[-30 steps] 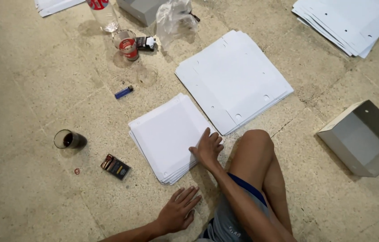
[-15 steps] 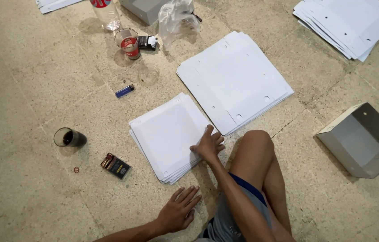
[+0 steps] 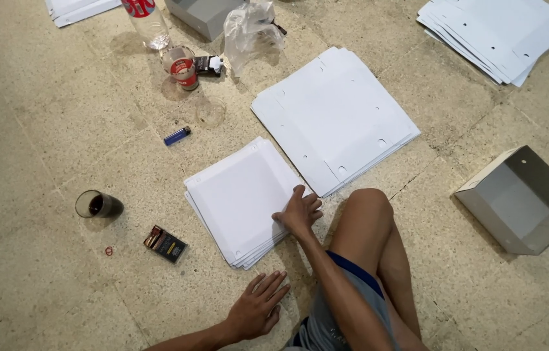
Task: Manually folding and assembling cardboard boxes from flat sheets while sitting on the floor.
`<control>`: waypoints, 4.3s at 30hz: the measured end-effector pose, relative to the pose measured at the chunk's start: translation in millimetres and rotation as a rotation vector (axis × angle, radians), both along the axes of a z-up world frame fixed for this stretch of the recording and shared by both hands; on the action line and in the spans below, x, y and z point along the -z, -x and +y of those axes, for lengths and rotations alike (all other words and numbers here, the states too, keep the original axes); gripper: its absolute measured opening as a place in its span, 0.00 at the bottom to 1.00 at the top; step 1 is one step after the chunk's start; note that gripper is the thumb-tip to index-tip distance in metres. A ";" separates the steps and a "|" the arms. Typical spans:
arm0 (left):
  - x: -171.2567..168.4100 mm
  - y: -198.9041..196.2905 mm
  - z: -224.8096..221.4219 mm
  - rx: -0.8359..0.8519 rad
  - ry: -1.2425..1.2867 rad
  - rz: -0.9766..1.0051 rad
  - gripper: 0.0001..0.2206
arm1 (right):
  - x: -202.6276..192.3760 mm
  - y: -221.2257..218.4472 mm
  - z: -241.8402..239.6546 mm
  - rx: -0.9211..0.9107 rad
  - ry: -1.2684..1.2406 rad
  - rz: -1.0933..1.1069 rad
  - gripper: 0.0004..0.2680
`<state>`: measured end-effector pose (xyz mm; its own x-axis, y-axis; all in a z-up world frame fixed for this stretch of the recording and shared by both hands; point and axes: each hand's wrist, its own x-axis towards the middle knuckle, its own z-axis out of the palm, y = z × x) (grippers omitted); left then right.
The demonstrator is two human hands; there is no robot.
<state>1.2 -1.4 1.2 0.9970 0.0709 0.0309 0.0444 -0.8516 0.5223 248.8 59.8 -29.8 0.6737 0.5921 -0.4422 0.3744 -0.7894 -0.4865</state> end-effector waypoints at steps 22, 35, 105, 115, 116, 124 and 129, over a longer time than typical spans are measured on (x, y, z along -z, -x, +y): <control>5.9 1.1 -3.1 -0.012 -0.020 0.000 0.25 | -10.8 -4.7 -2.2 -0.066 -0.062 -0.023 0.33; 1.4 3.0 -4.3 0.004 -0.055 0.006 0.25 | -73.0 -41.4 -31.3 -0.304 -0.253 0.392 0.24; -69.4 -258.2 -86.9 -0.326 0.236 -0.600 0.07 | -22.9 -142.3 -517.7 0.877 -0.146 0.067 0.16; -27.8 -390.7 -248.7 0.140 0.610 -0.087 0.16 | -32.9 -165.2 -495.9 1.065 -0.312 0.006 0.16; -13.1 -410.1 -260.4 0.145 0.612 -0.082 0.16 | -28.2 -166.3 -497.6 1.072 -0.309 0.006 0.16; 58.7 -540.7 -321.7 0.449 0.107 0.370 0.18 | -4.3 -171.2 -506.5 1.090 -0.397 0.032 0.08; 89.6 -566.0 -326.7 0.473 0.101 0.407 0.12 | -9.7 -173.8 -510.5 1.132 -0.411 0.150 0.07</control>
<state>567.1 -328.1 -88.4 0.8518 -0.3975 -0.3412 -0.1125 -0.7749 0.6219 422.6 -450.7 -20.1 0.8588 -0.1843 -0.4781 -0.5092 -0.4098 -0.7568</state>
